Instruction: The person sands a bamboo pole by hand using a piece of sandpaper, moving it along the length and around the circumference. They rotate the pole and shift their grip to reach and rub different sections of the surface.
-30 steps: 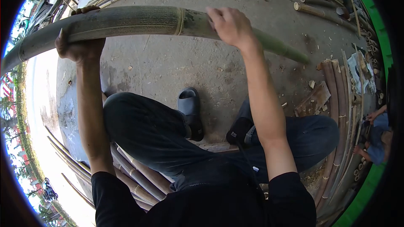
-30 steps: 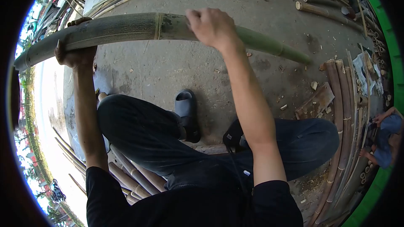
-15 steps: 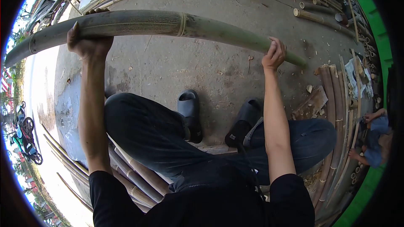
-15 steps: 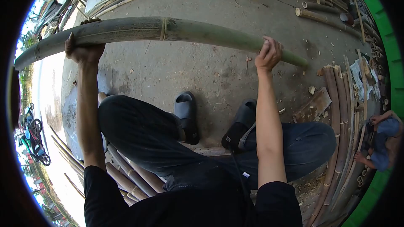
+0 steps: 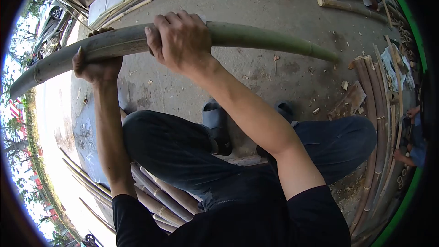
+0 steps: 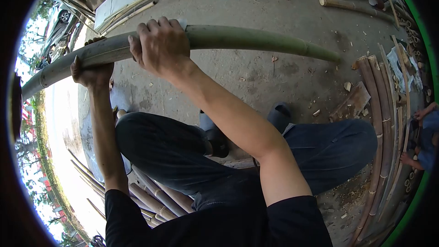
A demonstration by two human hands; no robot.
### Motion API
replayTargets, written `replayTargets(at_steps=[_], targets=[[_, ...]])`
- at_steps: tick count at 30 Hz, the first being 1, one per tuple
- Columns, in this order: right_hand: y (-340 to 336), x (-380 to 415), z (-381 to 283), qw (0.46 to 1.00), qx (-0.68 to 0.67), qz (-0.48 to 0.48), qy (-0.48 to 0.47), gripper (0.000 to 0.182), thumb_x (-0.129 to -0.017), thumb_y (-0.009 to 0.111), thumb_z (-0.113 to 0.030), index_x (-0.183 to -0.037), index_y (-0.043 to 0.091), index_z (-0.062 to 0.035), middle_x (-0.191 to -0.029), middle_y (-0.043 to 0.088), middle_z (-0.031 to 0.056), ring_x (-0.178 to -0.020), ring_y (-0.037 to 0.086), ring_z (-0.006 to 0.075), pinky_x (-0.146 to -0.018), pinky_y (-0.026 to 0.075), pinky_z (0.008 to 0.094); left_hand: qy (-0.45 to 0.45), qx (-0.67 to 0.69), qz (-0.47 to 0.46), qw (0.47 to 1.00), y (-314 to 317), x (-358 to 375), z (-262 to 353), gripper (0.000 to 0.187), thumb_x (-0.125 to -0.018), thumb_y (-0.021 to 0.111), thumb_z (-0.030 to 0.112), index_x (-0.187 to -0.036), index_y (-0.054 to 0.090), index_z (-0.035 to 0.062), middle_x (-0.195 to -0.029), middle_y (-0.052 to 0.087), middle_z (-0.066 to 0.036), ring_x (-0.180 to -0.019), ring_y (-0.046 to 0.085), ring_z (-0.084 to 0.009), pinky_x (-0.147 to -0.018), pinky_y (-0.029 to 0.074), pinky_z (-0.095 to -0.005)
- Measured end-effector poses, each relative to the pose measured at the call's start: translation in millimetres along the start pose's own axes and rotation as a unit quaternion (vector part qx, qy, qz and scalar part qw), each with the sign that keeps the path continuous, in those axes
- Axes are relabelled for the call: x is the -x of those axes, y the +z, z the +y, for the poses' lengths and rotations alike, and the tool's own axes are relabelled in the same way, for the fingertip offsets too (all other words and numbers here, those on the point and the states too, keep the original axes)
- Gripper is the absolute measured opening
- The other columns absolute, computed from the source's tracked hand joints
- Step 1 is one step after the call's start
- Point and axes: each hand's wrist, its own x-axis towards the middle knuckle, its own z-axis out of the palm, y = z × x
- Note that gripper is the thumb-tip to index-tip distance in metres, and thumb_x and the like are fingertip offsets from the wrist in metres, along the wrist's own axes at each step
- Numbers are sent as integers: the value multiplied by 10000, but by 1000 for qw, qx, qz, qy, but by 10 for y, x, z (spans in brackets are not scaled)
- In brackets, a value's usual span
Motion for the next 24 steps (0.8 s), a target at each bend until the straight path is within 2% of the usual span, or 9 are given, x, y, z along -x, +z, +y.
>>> replayTargets(at_steps=[3, 5, 8, 11, 13, 17, 19, 21, 24], targets=[[-139, 445, 840, 996, 45, 74, -6, 435, -994, 429, -375, -934, 705, -43, -836, 719, 134, -764, 677, 307, -727, 523, 449, 4, 19, 59, 998, -34, -59, -39, 551, -598, 679, 318, -1038, 668, -14, -999, 666, -165, -1049, 618, -346, -1061, 419, -498], [-502, 920, 1609, 985, 131, 105, 34, 438, -1029, 350, -335, -1030, 694, -63, -940, 718, 147, -875, 672, 351, -843, 502, 459, 7, 27, 111, 993, -56, -97, -69, 536, -601, 672, 293, -1037, 651, -19, -1005, 657, -176, -1032, 620, -349, -1060, 421, -508], [-1114, 1793, 2973, 952, 232, 174, 94, 470, -1062, 274, -300, -1106, 667, -46, -1073, 691, 169, -1024, 624, 402, -956, 442, 525, -13, 27, 42, 999, -94, -97, -61, 528, -614, 670, 299, -1035, 647, -20, -1013, 654, -180, -1024, 622, -345, -1049, 428, -500], [-1202, 1816, 3070, 941, 247, 171, 158, 468, -1061, 285, -304, -1105, 677, -52, -1075, 692, 165, -1035, 617, 398, -965, 435, 515, 7, 10, 14, 1000, 70, -47, -91, 526, -625, 668, 311, -1036, 644, -16, -1015, 658, -181, -1017, 624, -338, -1039, 433, -497], [-1099, 1505, 2701, 955, 222, 124, 154, 457, -1054, 305, -296, -1054, 702, -69, -1022, 702, 170, -988, 628, 385, -945, 445, 489, 13, 16, 24, 999, 75, -93, -83, 532, -629, 668, 319, -1041, 644, -17, -1016, 660, -179, -1019, 624, -338, -1035, 434, -499], [-548, 472, 963, 990, 54, -22, 124, 467, -1049, 361, -355, -973, 694, -38, -916, 723, 157, -848, 668, 337, -850, 488, 463, 5, 24, 7, 1000, 29, -107, -39, 537, -622, 674, 322, -1039, 655, -18, -1012, 668, -167, -1031, 624, -338, -1041, 433, -505], [-240, 111, 293, 995, 45, -36, 83, 451, -1030, 408, -354, -920, 703, -30, -859, 720, 172, -804, 684, 308, -802, 519, 436, -9, 32, -38, 999, 99, -29, -22, 530, -604, 682, 299, -1027, 662, -20, -1014, 672, -160, -1046, 624, -343, -1050, 430, -514], [-209, -149, 70, 989, 45, -108, 86, 466, -1045, 376, -338, -919, 706, -36, -786, 714, 160, -713, 696, 286, -702, 553, 410, -12, 25, -10, 1000, 134, -5, 12, 528, -603, 686, 290, -1027, 661, -23, -1015, 671, -162, -1048, 623, -347, -1050, 428, -519], [-255, -72, 260, 988, 20, -135, 76, 455, -1039, 393, -337, -870, 705, -52, -747, 704, 150, -674, 694, 286, -655, 558, 409, -14, 20, 35, 999, 58, -15, 63, 523, -601, 697, 268, -1027, 658, -32, -1014, 667, -173, -1053, 618, -355, -1060, 418, -525]])
